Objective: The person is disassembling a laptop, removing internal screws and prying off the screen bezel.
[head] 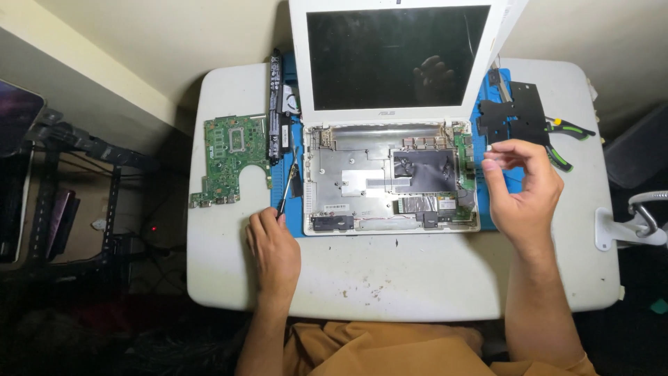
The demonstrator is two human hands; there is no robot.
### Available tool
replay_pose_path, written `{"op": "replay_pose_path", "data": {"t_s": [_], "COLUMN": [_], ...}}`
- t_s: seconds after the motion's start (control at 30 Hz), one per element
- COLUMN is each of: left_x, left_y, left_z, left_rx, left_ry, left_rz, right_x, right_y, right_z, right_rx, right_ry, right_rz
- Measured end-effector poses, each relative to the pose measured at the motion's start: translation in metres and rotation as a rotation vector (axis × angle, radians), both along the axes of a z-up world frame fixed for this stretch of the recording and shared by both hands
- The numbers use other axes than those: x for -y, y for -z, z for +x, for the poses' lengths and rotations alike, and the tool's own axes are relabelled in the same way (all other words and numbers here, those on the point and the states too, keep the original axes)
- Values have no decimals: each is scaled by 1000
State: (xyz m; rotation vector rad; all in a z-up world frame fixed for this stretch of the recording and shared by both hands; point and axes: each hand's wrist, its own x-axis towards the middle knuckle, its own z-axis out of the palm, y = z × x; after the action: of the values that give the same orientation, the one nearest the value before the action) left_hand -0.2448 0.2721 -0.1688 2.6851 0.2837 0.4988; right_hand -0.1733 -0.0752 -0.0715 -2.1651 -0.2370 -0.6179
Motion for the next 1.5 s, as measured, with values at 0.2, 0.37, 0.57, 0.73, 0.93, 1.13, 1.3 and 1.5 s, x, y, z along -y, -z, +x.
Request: {"op": "replay_pose_path", "data": {"t_s": [0.2,0.37,0.57,0.73,0.93,1.13,1.3,1.5], "left_x": [0,-2,-3,-4,-5,-7,-8,-13], "left_y": [-2,-12,-7,-4,-3,-3,-7,0], "left_z": [2,3,7,9,10,11,12,17], "left_rx": [-31,-56,26,20,1,-36,-45,38], "left_ry": [26,43,59,47,33,32,60,59], "left_rz": [2,18,91,63,40,20,42,78], "right_x": [30,36,32,30,20,-8,-52,-82], "right_y": [15,13,18,25,34,32,27,14], "right_z": [-28,-43,-47,-45,-37,-30,-36,-40], "right_rx": [-170,-305,-278,-288,-254,-223,-264,-291], "right_ry": [61,67,53,29,-34,-120,-345,-452], "right_rz": [-114,-222,-255,-284,-296,-263,-310,-370]}}
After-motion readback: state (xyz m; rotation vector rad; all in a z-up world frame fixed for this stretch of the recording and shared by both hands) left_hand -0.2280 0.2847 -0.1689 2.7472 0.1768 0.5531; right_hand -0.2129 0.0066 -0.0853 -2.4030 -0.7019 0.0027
